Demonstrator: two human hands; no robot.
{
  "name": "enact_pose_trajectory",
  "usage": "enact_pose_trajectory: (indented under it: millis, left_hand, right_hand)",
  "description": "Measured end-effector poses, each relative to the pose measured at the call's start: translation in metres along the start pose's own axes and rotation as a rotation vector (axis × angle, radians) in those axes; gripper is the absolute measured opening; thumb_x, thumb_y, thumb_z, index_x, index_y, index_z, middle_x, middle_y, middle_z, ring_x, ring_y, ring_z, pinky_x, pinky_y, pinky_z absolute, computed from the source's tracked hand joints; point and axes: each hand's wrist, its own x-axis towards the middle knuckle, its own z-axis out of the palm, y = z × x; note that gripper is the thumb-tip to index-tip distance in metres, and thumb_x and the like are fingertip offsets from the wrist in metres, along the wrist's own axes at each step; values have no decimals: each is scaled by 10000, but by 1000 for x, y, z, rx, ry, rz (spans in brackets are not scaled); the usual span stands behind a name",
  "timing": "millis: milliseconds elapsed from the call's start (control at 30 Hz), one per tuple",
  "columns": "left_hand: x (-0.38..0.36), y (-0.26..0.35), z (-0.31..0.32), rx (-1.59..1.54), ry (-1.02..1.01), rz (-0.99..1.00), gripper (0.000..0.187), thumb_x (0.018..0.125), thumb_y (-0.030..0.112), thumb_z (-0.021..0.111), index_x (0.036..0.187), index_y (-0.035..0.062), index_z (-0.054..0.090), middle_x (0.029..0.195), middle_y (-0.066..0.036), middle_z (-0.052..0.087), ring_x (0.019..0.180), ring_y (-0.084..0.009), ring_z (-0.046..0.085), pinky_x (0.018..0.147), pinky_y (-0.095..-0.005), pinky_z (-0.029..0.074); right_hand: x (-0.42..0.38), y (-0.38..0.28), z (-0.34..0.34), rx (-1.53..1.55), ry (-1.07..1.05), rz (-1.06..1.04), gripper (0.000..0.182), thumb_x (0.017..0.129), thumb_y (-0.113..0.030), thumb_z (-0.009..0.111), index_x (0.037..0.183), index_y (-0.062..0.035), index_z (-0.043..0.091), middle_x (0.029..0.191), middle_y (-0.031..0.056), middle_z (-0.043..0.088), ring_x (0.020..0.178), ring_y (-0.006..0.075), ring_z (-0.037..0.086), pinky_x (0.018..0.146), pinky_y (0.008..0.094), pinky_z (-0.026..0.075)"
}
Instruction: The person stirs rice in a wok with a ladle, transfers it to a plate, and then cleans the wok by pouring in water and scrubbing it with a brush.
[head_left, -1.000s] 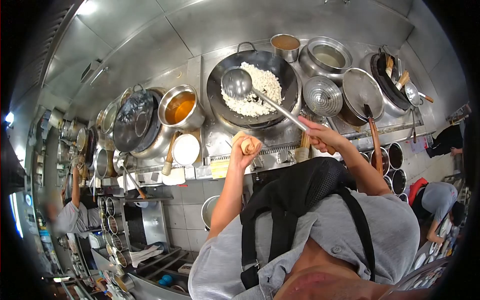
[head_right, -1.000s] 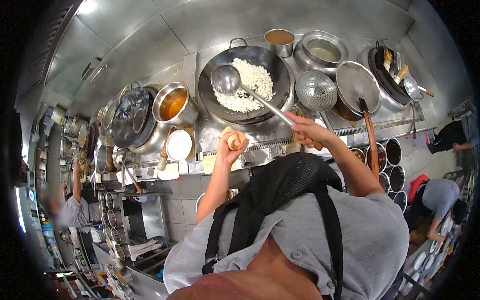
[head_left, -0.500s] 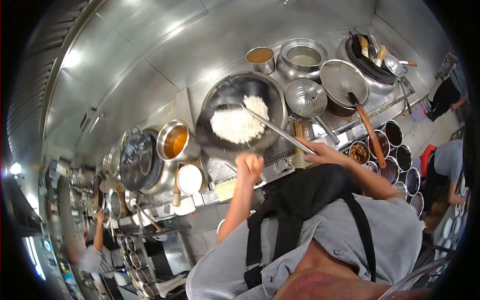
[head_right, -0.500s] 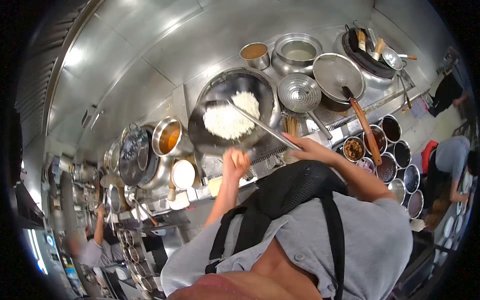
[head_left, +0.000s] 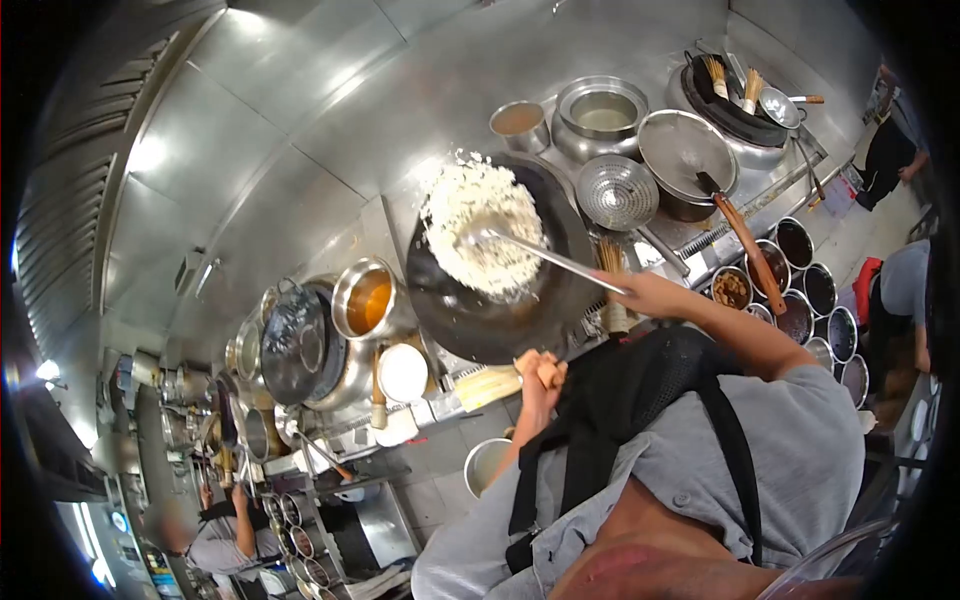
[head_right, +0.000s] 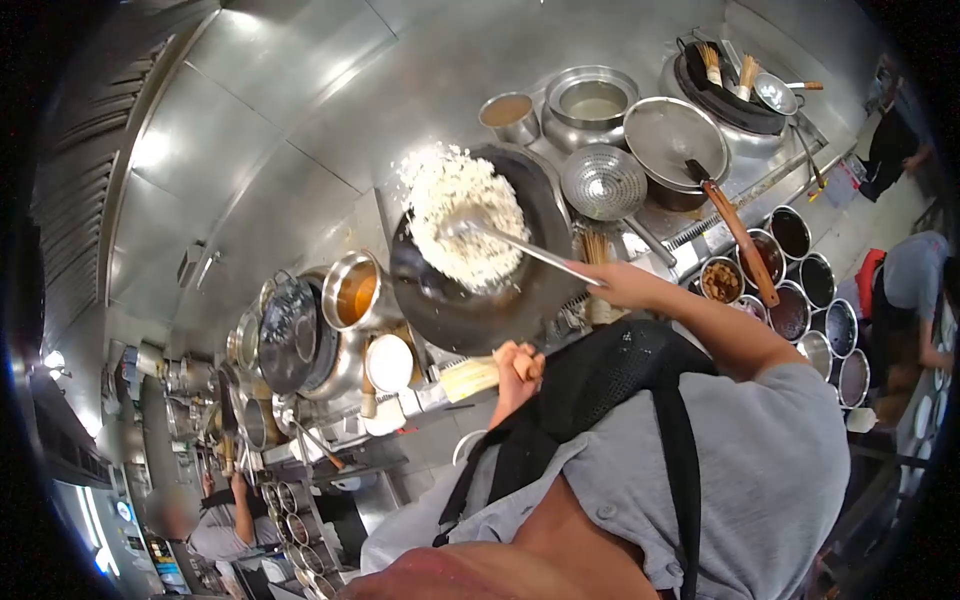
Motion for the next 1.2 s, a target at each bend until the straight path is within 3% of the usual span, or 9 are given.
enact_pose_trajectory:
  millis: [100, 133, 200, 267, 433, 667, 867, 1133, 1200]
  left_hand:
    - [35, 39, 14, -77, -43, -49, 332, 881, 322, 598, 663, 181, 391, 559, 0, 416, 372, -157, 297, 524, -323, 434]
    - [59, 54, 16, -209, -373, -1, 211, 856, 233, 566, 676, 171, 475, 631, -35, 511, 476, -182, 406, 530, -307, 402]
    - [91, 80, 47, -183, -4, 6, 222, 874, 192, 550, 667, 141, 489, 584, -14, 478, 520, -191, 449, 582, -324, 461]
    - [102, 79, 56, -134, 127, -50, 161, 888, 179, 580, 745, 125, 528, 677, -22, 557, 615, -200, 551, 670, -367, 522]
    - [38, 13, -48, -69, 62, -131, 107, 922, 252, 589, 947, 162, 537, 836, -56, 594, 702, -191, 578, 614, -381, 538]
    - [79, 77, 28, -160, 15, -62, 239, 907, 213, 519, 689, 154, 441, 604, -23, 479, 462, -177, 433, 592, -366, 504]
    - [79, -1, 0, -123, 68, -12, 239, 929, 350, 566, 968, 115, 553, 877, -62, 614, 774, -264, 640, 602, -390, 570]
    - [86, 66, 50, -223, 84, -25, 342, 905, 183, 492, 597, 159, 347, 521, 0, 388, 397, -154, 335, 465, -314, 423]
    - [118, 81, 54, -208, 84, -55, 320, 916, 215, 479, 619, 144, 382, 518, -23, 389, 400, -181, 378, 452, -325, 463]
  right_hand:
    - [-39, 14, -15, -2, 142, -388, 632, 911, -165, 504, 1484, -303, 278, 784, 155, 664, 672, 296, 644, 690, 409, 524]
    - [-58, -17, -38, 76, -75, -45, 629, 910, -163, 505, 1482, -303, 285, 760, 144, 651, 673, 273, 638, 686, 388, 523]
    - [-60, -35, -42, 137, -284, 342, 618, 913, -179, 509, 1476, -329, 303, 695, 136, 600, 631, 247, 613, 638, 368, 517]
    - [-14, 35, 10, -28, -71, -62, 618, 920, -202, 511, 1475, -363, 290, 650, 153, 572, 576, 268, 592, 602, 396, 514]
    - [18, 7, 34, -140, 22, 114, 628, 920, -224, 528, 1485, -329, 275, 765, 208, 605, 692, 317, 635, 695, 402, 516]
    - [-42, 38, 11, 326, -135, -260, 646, 887, -203, 552, 1475, -318, 311, 1018, 231, 656, 893, 328, 669, 830, 379, 494]
    - [46, 22, 48, -249, -26, 238, 608, 888, -167, 577, 1449, -268, 367, 1135, 217, 629, 975, 375, 626, 828, 379, 493]
    - [-15, 18, 60, 465, 90, 95, 625, 859, -19, 572, 1443, -171, 413, 1125, 71, 640, 835, 108, 600, 766, 249, 449]
    - [-6, -45, 21, 439, 47, 180, 658, 876, -21, 554, 1482, -167, 343, 785, -30, 527, 629, 42, 456, 596, 190, 388]
